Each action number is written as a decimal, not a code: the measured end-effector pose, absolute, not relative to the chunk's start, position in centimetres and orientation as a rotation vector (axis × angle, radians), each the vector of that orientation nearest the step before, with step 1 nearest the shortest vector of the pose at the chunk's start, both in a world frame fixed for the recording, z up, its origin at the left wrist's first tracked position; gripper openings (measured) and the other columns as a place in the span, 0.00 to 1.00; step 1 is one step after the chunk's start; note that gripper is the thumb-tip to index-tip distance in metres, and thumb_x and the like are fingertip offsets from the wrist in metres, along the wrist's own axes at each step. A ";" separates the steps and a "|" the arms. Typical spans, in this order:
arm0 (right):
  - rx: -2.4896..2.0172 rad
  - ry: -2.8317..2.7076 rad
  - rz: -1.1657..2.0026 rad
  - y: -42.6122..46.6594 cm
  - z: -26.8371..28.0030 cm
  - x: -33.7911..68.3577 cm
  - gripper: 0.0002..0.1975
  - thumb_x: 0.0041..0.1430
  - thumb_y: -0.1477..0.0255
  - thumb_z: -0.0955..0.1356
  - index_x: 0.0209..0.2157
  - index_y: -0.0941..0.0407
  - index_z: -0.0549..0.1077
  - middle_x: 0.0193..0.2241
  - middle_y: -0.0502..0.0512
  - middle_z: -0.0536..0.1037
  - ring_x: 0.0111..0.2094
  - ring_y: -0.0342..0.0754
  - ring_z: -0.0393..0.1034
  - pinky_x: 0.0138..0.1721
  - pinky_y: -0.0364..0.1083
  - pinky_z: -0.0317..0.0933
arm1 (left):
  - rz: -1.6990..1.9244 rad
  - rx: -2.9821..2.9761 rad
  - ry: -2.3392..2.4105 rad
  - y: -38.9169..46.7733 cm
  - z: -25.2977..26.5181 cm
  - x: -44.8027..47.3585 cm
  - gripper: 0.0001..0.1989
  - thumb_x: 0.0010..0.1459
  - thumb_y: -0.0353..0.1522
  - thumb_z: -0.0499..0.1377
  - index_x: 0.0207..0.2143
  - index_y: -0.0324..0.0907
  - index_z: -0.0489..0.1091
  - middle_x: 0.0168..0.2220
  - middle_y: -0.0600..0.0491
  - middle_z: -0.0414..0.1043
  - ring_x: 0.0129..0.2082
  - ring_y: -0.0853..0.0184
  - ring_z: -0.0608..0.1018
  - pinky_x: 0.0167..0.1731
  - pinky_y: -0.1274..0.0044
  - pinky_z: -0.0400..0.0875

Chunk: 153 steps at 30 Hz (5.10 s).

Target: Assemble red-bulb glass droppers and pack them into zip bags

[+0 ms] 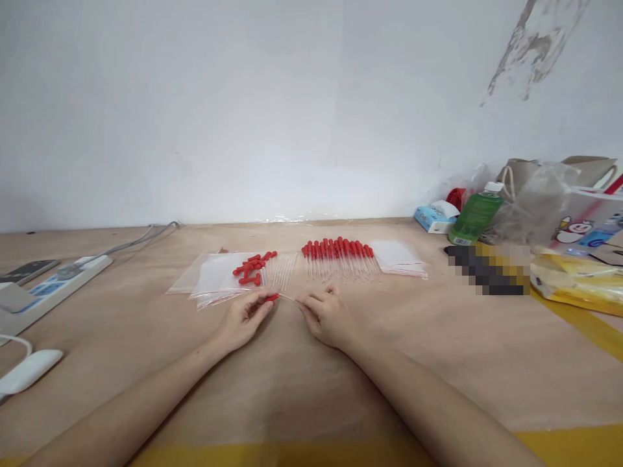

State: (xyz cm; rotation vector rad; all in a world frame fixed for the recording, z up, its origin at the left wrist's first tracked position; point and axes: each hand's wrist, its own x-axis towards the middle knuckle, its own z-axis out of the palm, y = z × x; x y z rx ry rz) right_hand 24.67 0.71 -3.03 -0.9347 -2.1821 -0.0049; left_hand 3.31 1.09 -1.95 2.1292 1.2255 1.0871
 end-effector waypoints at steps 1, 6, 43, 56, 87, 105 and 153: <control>-0.915 -2.189 0.008 0.7 -3.1 24.6 0.11 0.59 0.73 0.59 0.38 0.56 0.71 0.30 0.53 0.75 0.29 0.41 0.66 0.38 0.46 0.49 | 1.092 2.142 1.236 1.1 -2.0 3.3 0.11 0.56 0.34 0.53 0.41 0.42 0.68 0.38 0.51 0.72 0.37 0.67 0.73 0.37 0.75 0.68; -0.843 -2.200 0.083 0.5 -3.1 24.4 0.09 0.58 0.73 0.61 0.36 0.57 0.71 0.27 0.52 0.75 0.28 0.41 0.65 0.37 0.46 0.50 | 1.076 2.121 1.267 1.1 -2.2 3.2 0.11 0.54 0.36 0.55 0.37 0.41 0.71 0.32 0.52 0.74 0.30 0.69 0.74 0.31 0.77 0.68; -1.083 -2.455 0.149 0.4 -1.7 23.4 0.11 0.59 0.76 0.57 0.29 0.55 0.68 0.24 0.50 0.73 0.24 0.42 0.60 0.35 0.46 0.43 | 0.723 2.264 1.042 0.9 -1.0 2.8 0.09 0.58 0.33 0.51 0.32 0.41 0.70 0.29 0.52 0.68 0.29 0.70 0.69 0.29 0.80 0.62; -1.617 -1.921 0.462 4.6 0.8 24.7 0.13 0.52 0.68 0.61 0.19 0.56 0.68 0.18 0.50 0.73 0.20 0.43 0.65 0.22 0.41 0.50 | 1.034 2.033 1.274 1.9 -2.3 2.4 0.15 0.55 0.35 0.54 0.45 0.42 0.63 0.29 0.54 0.61 0.26 0.71 0.67 0.25 0.79 0.64; -2.047 -2.016 0.080 11.3 1.5 18.0 0.13 0.53 0.66 0.62 0.28 0.59 0.73 0.28 0.62 0.76 0.32 0.53 0.69 0.41 0.53 0.45 | 1.014 2.301 1.413 2.4 -1.1 1.8 0.06 0.56 0.33 0.51 0.29 0.41 0.64 0.30 0.52 0.65 0.31 0.68 0.68 0.31 0.76 0.64; -2.051 -1.930 0.329 11.3 2.7 17.6 0.12 0.54 0.70 0.59 0.30 0.60 0.71 0.32 0.64 0.75 0.36 0.56 0.69 0.39 0.52 0.51 | 1.055 2.514 1.782 5.9 -0.8 -1.8 0.06 0.56 0.29 0.49 0.33 0.40 0.64 0.32 0.49 0.67 0.34 0.61 0.69 0.36 0.70 0.64; -0.922 -2.367 0.117 0.4 -3.0 23.4 0.11 0.58 0.78 0.57 0.33 0.56 0.69 0.25 0.52 0.74 0.27 0.43 0.64 0.38 0.47 0.48 | 0.707 2.334 1.149 -0.1 -0.9 3.7 0.10 0.57 0.35 0.49 0.32 0.42 0.67 0.28 0.54 0.69 0.28 0.70 0.70 0.30 0.79 0.64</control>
